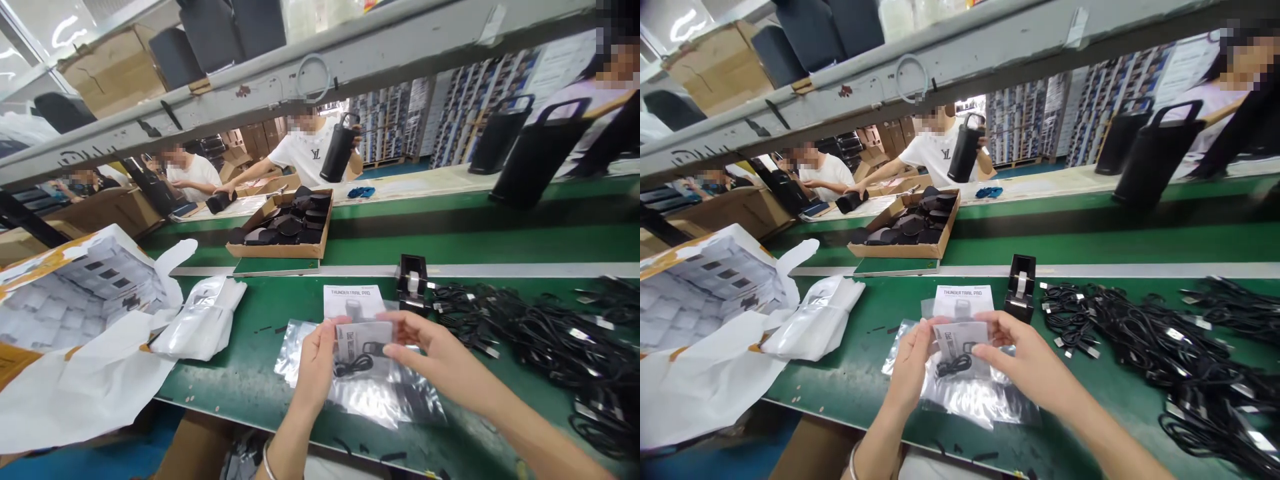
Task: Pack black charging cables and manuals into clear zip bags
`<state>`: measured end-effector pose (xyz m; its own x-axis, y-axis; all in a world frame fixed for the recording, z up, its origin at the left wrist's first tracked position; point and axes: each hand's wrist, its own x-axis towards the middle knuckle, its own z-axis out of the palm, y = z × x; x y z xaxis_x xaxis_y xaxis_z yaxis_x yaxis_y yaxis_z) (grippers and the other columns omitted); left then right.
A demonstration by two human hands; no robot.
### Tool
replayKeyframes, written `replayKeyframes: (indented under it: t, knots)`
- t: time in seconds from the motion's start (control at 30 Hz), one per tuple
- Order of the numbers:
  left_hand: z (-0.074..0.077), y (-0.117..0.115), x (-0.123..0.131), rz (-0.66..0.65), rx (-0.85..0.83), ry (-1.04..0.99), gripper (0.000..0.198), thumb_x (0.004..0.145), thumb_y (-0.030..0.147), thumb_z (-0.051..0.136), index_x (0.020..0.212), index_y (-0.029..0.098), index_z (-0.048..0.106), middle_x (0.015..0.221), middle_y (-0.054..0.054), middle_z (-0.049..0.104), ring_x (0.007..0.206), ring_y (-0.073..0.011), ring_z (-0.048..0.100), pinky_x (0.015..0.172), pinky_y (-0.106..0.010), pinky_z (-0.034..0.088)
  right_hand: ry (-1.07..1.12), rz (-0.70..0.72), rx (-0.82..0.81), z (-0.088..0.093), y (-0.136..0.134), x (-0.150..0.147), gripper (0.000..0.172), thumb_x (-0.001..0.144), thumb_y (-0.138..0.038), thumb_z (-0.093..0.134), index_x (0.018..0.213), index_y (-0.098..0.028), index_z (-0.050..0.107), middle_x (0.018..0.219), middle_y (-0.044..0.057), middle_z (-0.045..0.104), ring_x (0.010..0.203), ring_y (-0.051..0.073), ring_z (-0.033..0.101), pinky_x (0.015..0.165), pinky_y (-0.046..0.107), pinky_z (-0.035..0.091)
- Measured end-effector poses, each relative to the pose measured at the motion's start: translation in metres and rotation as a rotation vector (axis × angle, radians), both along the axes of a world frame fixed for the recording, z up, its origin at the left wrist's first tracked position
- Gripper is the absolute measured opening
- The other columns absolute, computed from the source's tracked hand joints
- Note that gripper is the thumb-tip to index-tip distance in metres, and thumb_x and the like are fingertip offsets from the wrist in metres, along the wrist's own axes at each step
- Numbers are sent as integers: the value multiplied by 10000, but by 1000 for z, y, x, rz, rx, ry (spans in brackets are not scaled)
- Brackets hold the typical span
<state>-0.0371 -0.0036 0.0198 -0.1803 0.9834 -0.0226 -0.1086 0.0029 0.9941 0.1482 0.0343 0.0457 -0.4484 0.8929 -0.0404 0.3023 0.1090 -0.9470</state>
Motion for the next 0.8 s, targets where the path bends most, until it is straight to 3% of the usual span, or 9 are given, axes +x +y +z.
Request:
replayKeyframes:
  t: [0.03,0.13,0.33,0.5,0.57,0.67,0.73,0.8]
  knots:
    - [1,0,1,24,14,18,376,846,476,484,962,168,664,805,-45,687,755,-170,613,674,-259,468,-9,-12,-2,-1,0,-1,259,812,-390,546,969,-198,622,848,44,664,792,203,611,708,309,485]
    - [1,3,2,103,48,72,233,739,377,662,851,173,682,789,-32,698,755,-168,618,691,-250,474,9,-34,56,3,3,-3,306,836,-429,500,737,-192,666,753,36,665,720,196,601,649,284,462]
    - [2,5,-7,78,46,102,239,754,383,639,827,162,695,821,-50,708,797,-192,627,749,-291,481,3,-9,238,3,11,9,234,852,-302,503,913,-238,719,930,40,705,876,215,626,787,309,472]
    - [20,6,-6,1,6,-81,552,774,635,442,1064,180,558,955,-100,689,898,-241,630,814,-376,457,-45,28,495,-7,15,16,281,844,-170,463,935,-262,712,933,33,708,871,197,635,762,316,499]
    - [28,7,-1,-37,2,55,542,741,590,540,1094,180,520,956,-94,669,884,-229,624,812,-361,451,-46,41,590,-10,15,16,277,840,-162,476,927,-276,713,934,32,711,874,194,635,766,320,506]
    - [34,8,6,-66,-44,336,370,715,389,664,1012,191,569,914,-60,659,853,-201,603,797,-323,444,-18,26,679,-13,13,15,266,830,-152,491,900,-272,719,907,42,717,852,192,642,743,314,518]
    - [32,9,6,-83,-68,464,207,746,346,630,878,186,634,851,-48,669,813,-197,593,762,-307,436,18,3,664,-16,11,15,268,833,-148,484,882,-271,717,890,42,718,850,190,643,755,314,514]
    - [28,9,3,-104,-86,502,190,767,355,599,782,177,665,756,-34,664,727,-185,577,681,-283,429,71,-30,539,-18,9,16,247,838,-179,506,968,-286,687,918,35,710,875,188,635,804,325,497]
